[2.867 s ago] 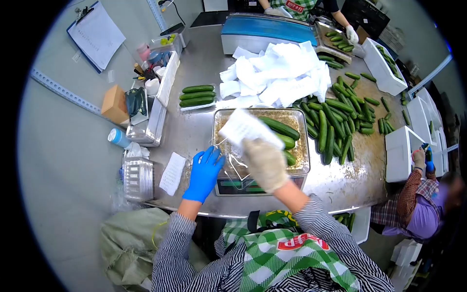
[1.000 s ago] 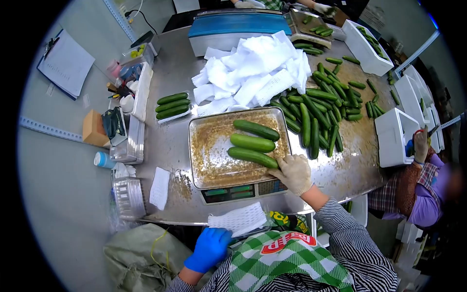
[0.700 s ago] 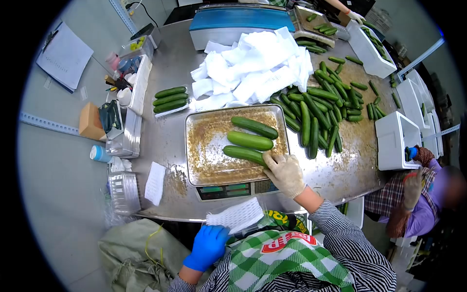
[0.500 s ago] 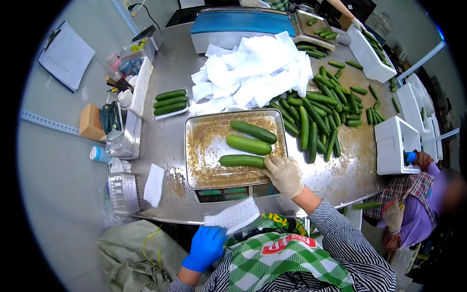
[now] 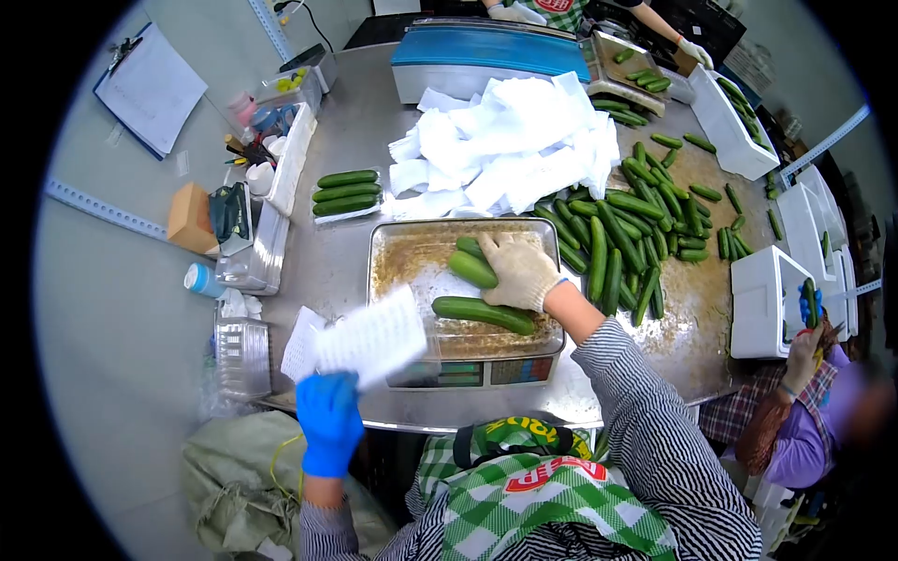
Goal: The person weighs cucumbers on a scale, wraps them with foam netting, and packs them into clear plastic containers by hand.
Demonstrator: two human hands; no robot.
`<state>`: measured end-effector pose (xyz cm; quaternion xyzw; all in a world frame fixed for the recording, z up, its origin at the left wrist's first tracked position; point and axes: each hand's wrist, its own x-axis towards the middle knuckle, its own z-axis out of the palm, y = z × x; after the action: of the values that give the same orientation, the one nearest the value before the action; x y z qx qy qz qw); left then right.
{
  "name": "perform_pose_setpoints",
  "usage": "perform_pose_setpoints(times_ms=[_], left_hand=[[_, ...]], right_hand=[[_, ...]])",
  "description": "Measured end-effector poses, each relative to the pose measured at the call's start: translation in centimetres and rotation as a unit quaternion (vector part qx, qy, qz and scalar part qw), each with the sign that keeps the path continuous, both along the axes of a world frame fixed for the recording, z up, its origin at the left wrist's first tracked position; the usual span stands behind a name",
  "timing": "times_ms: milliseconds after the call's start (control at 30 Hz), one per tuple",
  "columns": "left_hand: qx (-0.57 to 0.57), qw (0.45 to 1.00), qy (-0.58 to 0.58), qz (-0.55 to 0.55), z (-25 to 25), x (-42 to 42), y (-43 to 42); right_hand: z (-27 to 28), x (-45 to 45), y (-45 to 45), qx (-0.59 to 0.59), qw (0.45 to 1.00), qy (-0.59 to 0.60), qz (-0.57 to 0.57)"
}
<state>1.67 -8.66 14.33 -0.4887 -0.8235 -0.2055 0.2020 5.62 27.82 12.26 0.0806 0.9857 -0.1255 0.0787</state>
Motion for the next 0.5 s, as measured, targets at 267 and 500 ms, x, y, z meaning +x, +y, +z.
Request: perform_pose_setpoints(times_ms=[267, 500], left_hand=[[0.044, 0.998, 0.041, -0.023, -4.1, -8.3, 10.8], [-0.045, 0.994, -0.033, -0.097, -10.6, -7.9, 15.0]], right_hand=[[1.5, 1.4, 2.2, -0.088, 0.994, -0.006, -0.071], [7.5, 0.4, 1.2, -0.105, 0.967, 0.229, -0.035]])
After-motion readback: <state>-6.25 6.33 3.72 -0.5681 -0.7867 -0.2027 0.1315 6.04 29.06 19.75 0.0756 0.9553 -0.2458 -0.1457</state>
